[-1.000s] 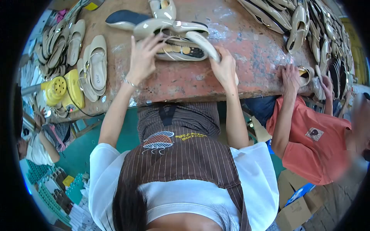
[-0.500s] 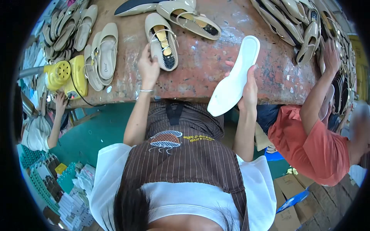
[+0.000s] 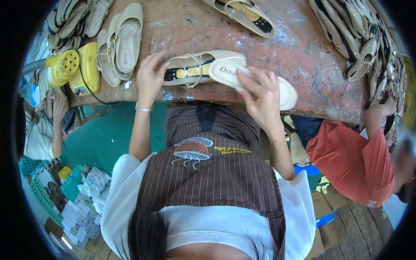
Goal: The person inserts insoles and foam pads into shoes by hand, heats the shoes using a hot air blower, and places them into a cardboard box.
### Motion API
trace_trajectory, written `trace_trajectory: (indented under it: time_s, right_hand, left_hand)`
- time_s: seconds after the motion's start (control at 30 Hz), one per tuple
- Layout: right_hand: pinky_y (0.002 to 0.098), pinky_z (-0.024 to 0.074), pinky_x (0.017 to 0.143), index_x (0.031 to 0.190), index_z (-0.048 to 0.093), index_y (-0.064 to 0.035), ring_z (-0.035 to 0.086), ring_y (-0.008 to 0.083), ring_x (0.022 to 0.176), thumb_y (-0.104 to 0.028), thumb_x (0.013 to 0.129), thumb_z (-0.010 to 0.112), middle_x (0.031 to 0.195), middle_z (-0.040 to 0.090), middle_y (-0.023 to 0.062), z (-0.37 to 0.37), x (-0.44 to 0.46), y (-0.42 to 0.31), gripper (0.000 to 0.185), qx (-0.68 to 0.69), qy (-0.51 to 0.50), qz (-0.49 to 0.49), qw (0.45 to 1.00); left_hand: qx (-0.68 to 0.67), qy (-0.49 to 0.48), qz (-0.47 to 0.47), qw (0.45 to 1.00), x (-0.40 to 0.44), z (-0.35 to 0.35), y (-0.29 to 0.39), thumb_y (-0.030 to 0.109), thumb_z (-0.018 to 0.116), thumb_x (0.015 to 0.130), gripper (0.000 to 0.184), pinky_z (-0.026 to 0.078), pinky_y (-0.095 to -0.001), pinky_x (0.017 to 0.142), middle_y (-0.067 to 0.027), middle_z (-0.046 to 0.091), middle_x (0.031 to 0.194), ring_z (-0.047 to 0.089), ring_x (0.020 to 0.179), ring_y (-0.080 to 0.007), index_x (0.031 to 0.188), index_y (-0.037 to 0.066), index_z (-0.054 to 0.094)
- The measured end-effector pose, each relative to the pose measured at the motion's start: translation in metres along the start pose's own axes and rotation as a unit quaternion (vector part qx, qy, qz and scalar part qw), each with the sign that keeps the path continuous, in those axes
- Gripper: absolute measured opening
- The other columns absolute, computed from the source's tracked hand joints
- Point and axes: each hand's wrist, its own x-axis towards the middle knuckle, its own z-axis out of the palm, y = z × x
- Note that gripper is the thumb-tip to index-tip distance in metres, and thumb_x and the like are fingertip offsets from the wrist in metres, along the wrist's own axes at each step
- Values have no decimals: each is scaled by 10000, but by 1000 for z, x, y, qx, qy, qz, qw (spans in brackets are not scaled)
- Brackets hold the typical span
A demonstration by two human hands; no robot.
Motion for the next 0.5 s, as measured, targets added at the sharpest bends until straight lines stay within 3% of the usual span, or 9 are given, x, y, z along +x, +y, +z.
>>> trace_trajectory:
  time_s: [0.1, 0.2, 0.27, 0.5]
  right_hand:
    - [360, 391, 933, 1025, 743, -67, 545, 229, 1015, -88, 751, 709, 1136, 651, 59, 10, 6, -2, 277, -131, -55, -71, 987]
    - [358, 399, 921, 1006, 751, -79, 551, 226, 996, -84, 732, 719, 1121, 657, 45, 34, 25, -6, 275, -119, -72, -114, 984]
    - [355, 407, 909, 986, 758, -91, 557, 223, 977, -80, 713, 728, 1107, 664, 32, 51, 36, -7, 275, -109, -91, -152, 978]
    - [320, 442, 858, 931, 774, -103, 578, 203, 912, -92, 695, 726, 1043, 693, 13, 106, 61, -9, 241, -51, -166, -191, 966]
  left_hand:
    - [123, 100, -114, 981, -31, -17, 14, 146, 699, 840, 353, 450, -287, 554, -102, 643, 800, 540, 598, -176, 1164, 11, 660]
    - [53, 82, -211, 973, -48, -12, 10, 173, 717, 846, 363, 449, -272, 518, -85, 586, 793, 526, 585, -147, 1159, -1, 656]
    - [-93, 95, -254, 958, -58, -1, 2, 165, 755, 821, 402, 459, -246, 507, -77, 558, 845, 534, 603, -129, 1163, -14, 645]
    - [-88, 133, -218, 963, -61, 10, -1, 131, 788, 784, 426, 472, -223, 529, -74, 541, 863, 531, 604, -112, 1153, -26, 644]
